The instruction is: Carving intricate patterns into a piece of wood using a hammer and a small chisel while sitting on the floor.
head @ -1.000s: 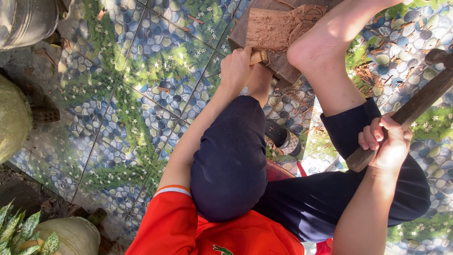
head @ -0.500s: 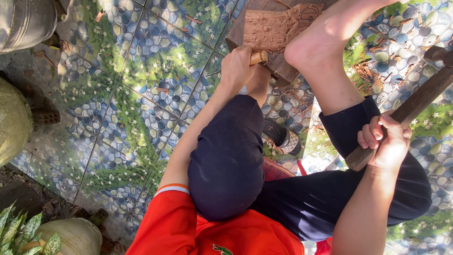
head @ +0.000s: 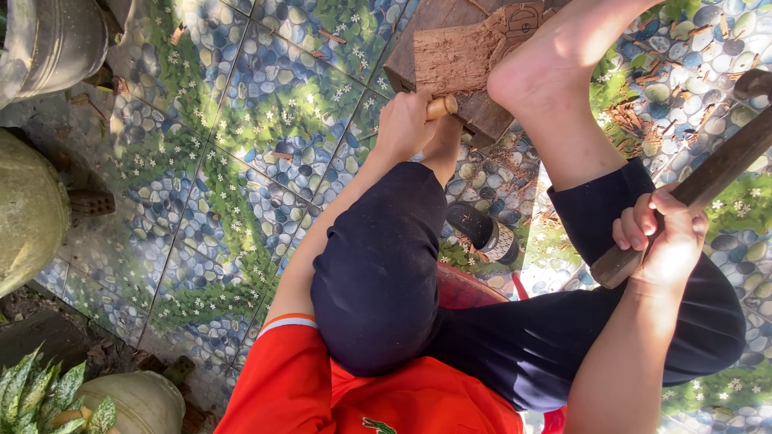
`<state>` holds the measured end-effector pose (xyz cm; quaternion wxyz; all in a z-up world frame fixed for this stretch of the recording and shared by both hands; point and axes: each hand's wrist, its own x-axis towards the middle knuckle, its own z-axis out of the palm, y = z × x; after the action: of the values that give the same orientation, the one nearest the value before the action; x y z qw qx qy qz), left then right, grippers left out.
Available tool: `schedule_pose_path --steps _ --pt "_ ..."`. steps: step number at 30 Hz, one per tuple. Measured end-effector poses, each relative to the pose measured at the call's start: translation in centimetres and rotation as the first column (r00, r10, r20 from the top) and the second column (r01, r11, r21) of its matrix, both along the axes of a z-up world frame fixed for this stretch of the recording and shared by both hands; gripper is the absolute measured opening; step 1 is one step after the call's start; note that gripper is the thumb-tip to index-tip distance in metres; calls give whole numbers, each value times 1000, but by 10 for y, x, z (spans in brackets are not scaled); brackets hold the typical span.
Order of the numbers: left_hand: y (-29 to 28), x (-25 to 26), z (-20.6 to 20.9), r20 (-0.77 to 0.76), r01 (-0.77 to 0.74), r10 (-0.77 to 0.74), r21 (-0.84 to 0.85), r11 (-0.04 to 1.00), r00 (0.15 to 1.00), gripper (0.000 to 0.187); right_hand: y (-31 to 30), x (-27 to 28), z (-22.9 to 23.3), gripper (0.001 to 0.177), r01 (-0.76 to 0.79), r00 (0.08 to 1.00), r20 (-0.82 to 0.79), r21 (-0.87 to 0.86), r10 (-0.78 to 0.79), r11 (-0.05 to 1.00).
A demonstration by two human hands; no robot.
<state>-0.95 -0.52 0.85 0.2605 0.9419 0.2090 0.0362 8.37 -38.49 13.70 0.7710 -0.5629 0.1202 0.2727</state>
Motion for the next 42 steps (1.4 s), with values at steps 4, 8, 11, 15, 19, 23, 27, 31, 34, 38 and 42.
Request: schedule_pose_path --steps 4,8,11,15,19,23,27,31,34,38,42 --pt "-3 9 30 24 -208 245 -454 867 969 39 -1 2 -4 24 31 999 -27 -4 -31 1000" --pt "-14 14 39 -183 -487 570 -752 444 801 39 1 0 0 23 -11 1000 11 7 10 1000" --pt "-14 17 34 -244 -482 638 -846 228 730 29 7 -1 8 18 3 1000 10 8 -3 1000" --pt "-11 28 40 -275 -568 615 -746 349 739 34 11 -3 13 15 7 1000 16 26 -8 1000" --pt "-5 26 9 -90 -424 422 -360 831 902 32 13 -5 18 17 34 999 3 21 -34 999" --pt "-2 32 -20 -160 23 20 261 965 987 9 16 -6 21 17 53 998 20 36 -53 998" --pt "3 38 -27 -282 240 -118 452 859 952 14 19 -7 25 21 58 998 25 21 -58 998" --pt "6 32 15 -176 -76 72 -18 997 982 14 18 -6 24 15 48 998 35 36 -49 998" --pt "6 30 -1 -93 -130 120 -110 985 988 24 21 -5 27 18 62 998 22 40 -63 997" --pt "-20 29 37 -272 246 -179 234 941 945 33 23 -8 33 21 66 997 35 2 -66 998" --pt "-30 26 55 44 166 -176 165 972 983 68 29 -7 27 16 129 991 5 94 -130 987"
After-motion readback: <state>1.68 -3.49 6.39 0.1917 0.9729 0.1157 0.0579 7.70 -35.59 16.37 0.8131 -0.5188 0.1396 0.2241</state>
